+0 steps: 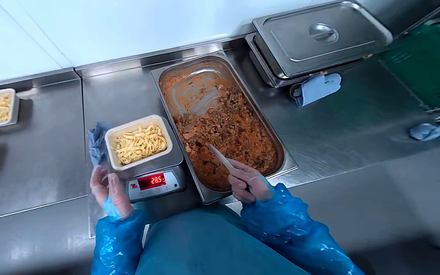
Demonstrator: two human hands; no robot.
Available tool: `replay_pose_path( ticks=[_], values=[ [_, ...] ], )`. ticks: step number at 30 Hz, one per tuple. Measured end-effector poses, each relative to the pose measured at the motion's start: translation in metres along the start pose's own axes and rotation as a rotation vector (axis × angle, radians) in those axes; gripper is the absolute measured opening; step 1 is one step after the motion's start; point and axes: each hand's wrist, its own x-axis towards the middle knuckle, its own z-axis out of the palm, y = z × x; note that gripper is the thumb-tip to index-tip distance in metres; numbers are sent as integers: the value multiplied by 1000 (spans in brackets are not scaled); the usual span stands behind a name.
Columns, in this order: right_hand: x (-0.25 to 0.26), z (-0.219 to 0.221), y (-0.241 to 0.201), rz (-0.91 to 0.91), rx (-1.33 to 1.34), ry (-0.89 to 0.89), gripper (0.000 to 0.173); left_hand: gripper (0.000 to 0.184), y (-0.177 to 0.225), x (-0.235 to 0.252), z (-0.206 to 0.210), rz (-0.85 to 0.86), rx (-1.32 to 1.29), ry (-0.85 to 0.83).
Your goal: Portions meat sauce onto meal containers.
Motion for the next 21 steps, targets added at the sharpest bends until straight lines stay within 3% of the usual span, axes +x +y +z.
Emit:
replay_pose_path(
  ticks=[5,12,21],
  values=[
    [1,-11,-6,-53,-17,-52,49,70,-26,-8,-19,-12,70,119],
    [5,-19,-9,-138,-152,2,47,99,-99,-28,-30,-195,34,-117],
    [3,-14,-15,-222,-225,23,46,111,-112,-32,-42,-141,92,-261]
  ],
)
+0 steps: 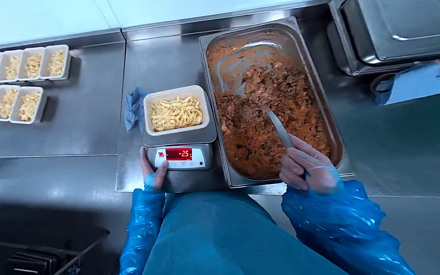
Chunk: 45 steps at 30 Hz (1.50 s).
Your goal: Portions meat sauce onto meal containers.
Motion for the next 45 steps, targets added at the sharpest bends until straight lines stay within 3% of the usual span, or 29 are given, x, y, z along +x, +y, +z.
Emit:
replay_pose_path(
  ticks=[5,11,16,23,25,29,32,38,41,42,43,45],
  values=[
    [4,3,4,8,32,-20,46,105,-9,4,-2,29,180,39],
    [3,6,-13,-55,-43,-41,47,104,1,-4,-2,-29,21,40],
    [-4,19,-43,-98,-166,-152,52,79,6,0,1,-48,-13,98],
    [17,61,-37,-65,-166,-356,54,72,6,8,3,-56,97,127],
    [28,69,-23,-108,-349,-357,54,71,9,6,3,-77,127,119],
    [49,61,-7,-392,-1284,-313,51,70,8,6,1,-88,134,125],
    [44,63,-21,-426,-1573,-278,54,69,6,6,1,-63,122,126],
    [45,61,-20,-416,-1763,-277,64,70,10,8,4,-114,49,107],
    [42,54,-12,-747,-1539,-173,58,69,18,9,6,-151,3,96],
    [40,56,-11,-784,-1506,-167,57,69,17,10,6,-154,20,102],
    [38,58,-11,-758,-1529,-186,57,69,17,11,7,-153,44,105],
    [37,69,-16,-460,-1702,-301,61,68,19,10,10,-143,68,108]
  ],
)
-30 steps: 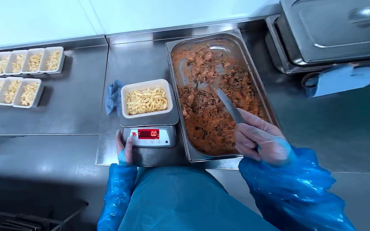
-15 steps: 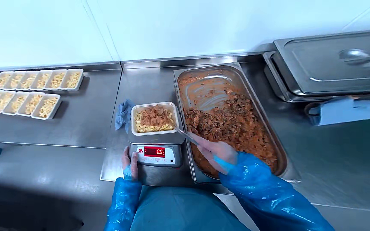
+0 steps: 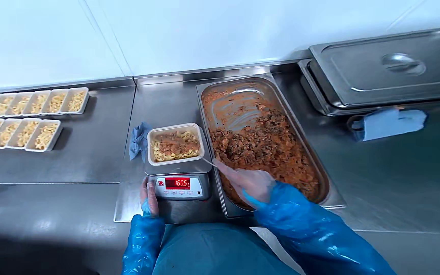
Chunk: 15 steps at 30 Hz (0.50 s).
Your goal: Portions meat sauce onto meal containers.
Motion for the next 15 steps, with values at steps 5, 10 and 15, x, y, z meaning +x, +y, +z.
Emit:
replay_pose_path(
  ticks=[5,10,15],
  values=[
    [-6,2,4,-35,107,165,56,71,5,-5,-1,39,-17,-1],
    [-34,-5,37,138,592,404,47,66,7,-10,5,34,-46,0],
    [-48,-19,59,711,260,45,52,66,8,-9,5,37,-33,-2]
  ],
)
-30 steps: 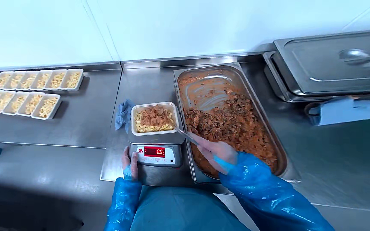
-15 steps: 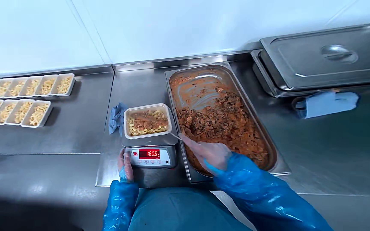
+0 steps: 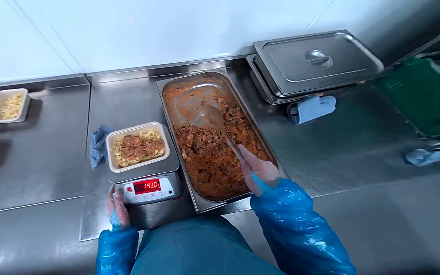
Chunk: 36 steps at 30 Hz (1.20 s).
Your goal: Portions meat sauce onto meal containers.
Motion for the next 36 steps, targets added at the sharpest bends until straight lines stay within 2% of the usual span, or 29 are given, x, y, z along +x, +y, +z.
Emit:
replay_pose_path(
  ticks=[1,3,5,7,9,11,13,15,18,23,27,30,32,34,36],
  values=[
    [2,4,-7,114,-83,-70,54,65,0,0,0,-5,2,5],
    [3,16,-33,205,-162,-178,57,64,2,0,0,-23,-14,12],
    [4,27,-59,155,-125,-246,58,65,2,1,0,-29,-27,8],
    [2,38,-70,40,31,-279,55,65,0,1,-3,-24,-14,-2],
    [-5,41,-66,-28,249,-258,51,65,2,1,-3,-2,-17,-5],
    [-16,45,-49,-39,647,-239,47,63,2,3,-3,10,-30,3],
    [-26,47,-31,18,1144,-317,46,62,-1,5,-2,-4,-19,26],
    [-27,54,-14,87,1521,-444,46,61,-1,4,-1,-23,-1,50],
    [-24,51,-3,116,1686,-483,43,61,0,3,-1,-22,15,49],
    [-30,29,-9,-23,1471,-266,45,65,-4,0,-8,13,28,10],
    [-38,11,-29,-132,1375,-239,47,65,-11,2,-10,30,39,3],
    [-37,23,-44,-307,1246,-228,50,65,-13,3,-7,20,20,14],
    [-36,38,-56,-401,951,-151,50,65,-15,4,-6,20,0,22],
    [-29,56,-61,-557,487,31,48,64,-14,4,-6,23,-15,25],
    [-22,73,-63,-662,249,178,46,63,-14,4,-7,24,-22,19]
  ],
)
